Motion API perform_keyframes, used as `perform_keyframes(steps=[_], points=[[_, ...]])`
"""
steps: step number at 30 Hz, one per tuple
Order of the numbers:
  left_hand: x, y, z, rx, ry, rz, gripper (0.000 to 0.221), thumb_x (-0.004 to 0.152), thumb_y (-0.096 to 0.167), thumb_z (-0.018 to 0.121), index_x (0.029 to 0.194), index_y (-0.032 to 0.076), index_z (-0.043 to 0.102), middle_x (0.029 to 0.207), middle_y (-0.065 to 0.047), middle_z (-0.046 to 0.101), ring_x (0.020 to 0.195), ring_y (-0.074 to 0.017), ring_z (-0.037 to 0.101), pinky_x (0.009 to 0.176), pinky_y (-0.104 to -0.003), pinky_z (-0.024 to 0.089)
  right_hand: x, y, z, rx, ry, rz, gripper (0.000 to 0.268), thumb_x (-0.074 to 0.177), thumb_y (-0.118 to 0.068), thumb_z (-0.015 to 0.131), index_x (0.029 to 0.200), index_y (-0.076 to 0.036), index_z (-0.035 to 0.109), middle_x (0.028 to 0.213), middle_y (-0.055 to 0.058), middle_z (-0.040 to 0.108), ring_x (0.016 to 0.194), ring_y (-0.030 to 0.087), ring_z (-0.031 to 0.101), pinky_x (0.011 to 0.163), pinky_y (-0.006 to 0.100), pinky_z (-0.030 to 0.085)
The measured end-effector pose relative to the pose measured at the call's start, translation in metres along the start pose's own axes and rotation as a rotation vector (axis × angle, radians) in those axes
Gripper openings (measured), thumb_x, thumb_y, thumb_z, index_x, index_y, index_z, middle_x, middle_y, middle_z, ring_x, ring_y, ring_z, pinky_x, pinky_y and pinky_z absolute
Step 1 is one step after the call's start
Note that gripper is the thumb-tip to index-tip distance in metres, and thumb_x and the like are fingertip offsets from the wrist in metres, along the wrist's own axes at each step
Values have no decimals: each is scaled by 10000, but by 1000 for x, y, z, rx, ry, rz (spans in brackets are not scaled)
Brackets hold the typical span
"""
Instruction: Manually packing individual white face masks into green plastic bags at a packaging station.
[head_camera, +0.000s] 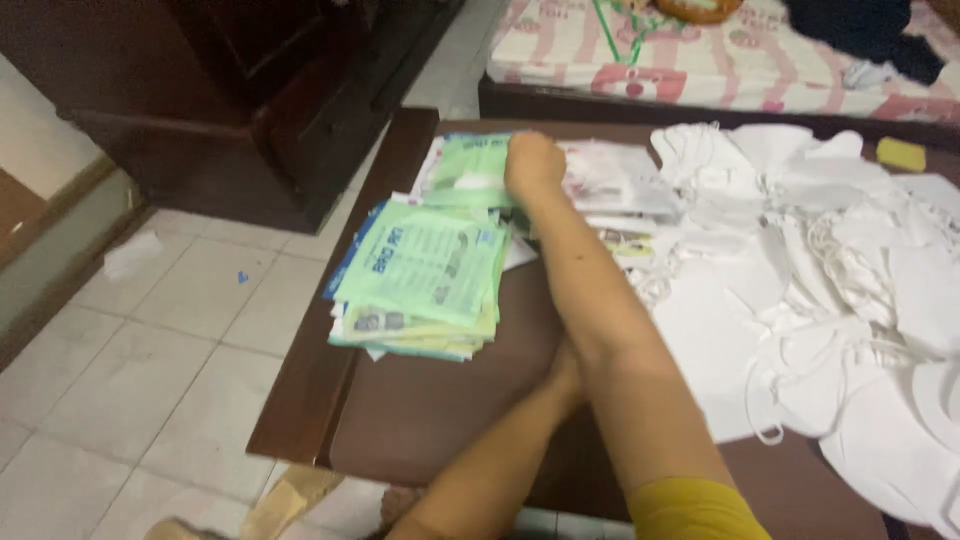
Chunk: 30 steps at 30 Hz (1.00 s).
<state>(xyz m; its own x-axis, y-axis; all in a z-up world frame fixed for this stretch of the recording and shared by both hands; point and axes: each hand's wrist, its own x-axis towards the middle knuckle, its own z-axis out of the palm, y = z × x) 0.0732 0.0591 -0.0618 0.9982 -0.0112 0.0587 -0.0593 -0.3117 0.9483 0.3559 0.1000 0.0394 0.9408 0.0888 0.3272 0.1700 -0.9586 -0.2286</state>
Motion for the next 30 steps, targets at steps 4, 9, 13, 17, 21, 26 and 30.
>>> perform_keyframes(steps=[4, 9, 13, 17, 21, 26, 30], points=[[-17, -2, 10, 58, -7, 1, 72, 821, 270, 740, 843, 204, 760, 652, -14, 697, 685, -276, 743, 493, -414, 533, -80, 17, -109, 146, -15, -99, 193, 810, -268, 819, 951, -136, 821, 833, 188, 749, 887, 415, 762, 774, 528, 598], [0, -7, 7, -344, 199, 146, 132, 914, 189, 728, 936, 61, 752, 706, -176, 713, 464, -235, 670, 373, -316, 534, -182, 75, -211, 448, 190, -169, 175, 910, -187, 754, 1046, -89, 803, 872, 175, 771, 905, 416, 739, 799, 503, 588], [5, -10, -2, -353, 230, 171, 117, 905, 161, 721, 957, 58, 744, 696, -162, 691, 468, -210, 654, 379, -303, 527, -252, 153, -237, 526, 228, -76, 174, 918, -111, 742, 1064, -32, 796, 929, 216, 766, 928, 434, 730, 805, 492, 581], [-6, 17, -18, -317, 336, 18, 189, 926, 238, 736, 972, 55, 746, 748, -164, 711, 603, -203, 694, 438, -295, 587, -289, 225, -226, 520, 294, 165, 220, 907, -162, 793, 1116, -93, 798, 939, 162, 762, 938, 359, 735, 801, 447, 587], [-9, 20, -28, -241, 431, 59, 217, 954, 242, 709, 978, 29, 744, 722, -168, 703, 582, -188, 665, 447, -305, 567, -307, 238, -212, 630, 83, 278, 452, 793, -266, 878, 1193, -88, 763, 1076, 208, 761, 1060, 403, 713, 915, 506, 553], [4, 4, -27, -113, 519, 107, 170, 979, 215, 690, 923, 64, 742, 645, -106, 688, 519, -152, 653, 411, -282, 541, -317, 219, -213, 329, -154, 253, 686, 700, -267, 922, 1326, -101, 696, 1197, 190, 731, 1161, 402, 672, 972, 565, 533], [5, 15, -19, -59, 536, 140, 167, 980, 189, 685, 906, 49, 737, 650, -113, 700, 540, -171, 678, 436, -292, 566, -319, 225, -186, 206, -206, 253, 680, 731, -228, 891, 1353, -75, 663, 1107, 181, 750, 1099, 384, 696, 933, 554, 537]])
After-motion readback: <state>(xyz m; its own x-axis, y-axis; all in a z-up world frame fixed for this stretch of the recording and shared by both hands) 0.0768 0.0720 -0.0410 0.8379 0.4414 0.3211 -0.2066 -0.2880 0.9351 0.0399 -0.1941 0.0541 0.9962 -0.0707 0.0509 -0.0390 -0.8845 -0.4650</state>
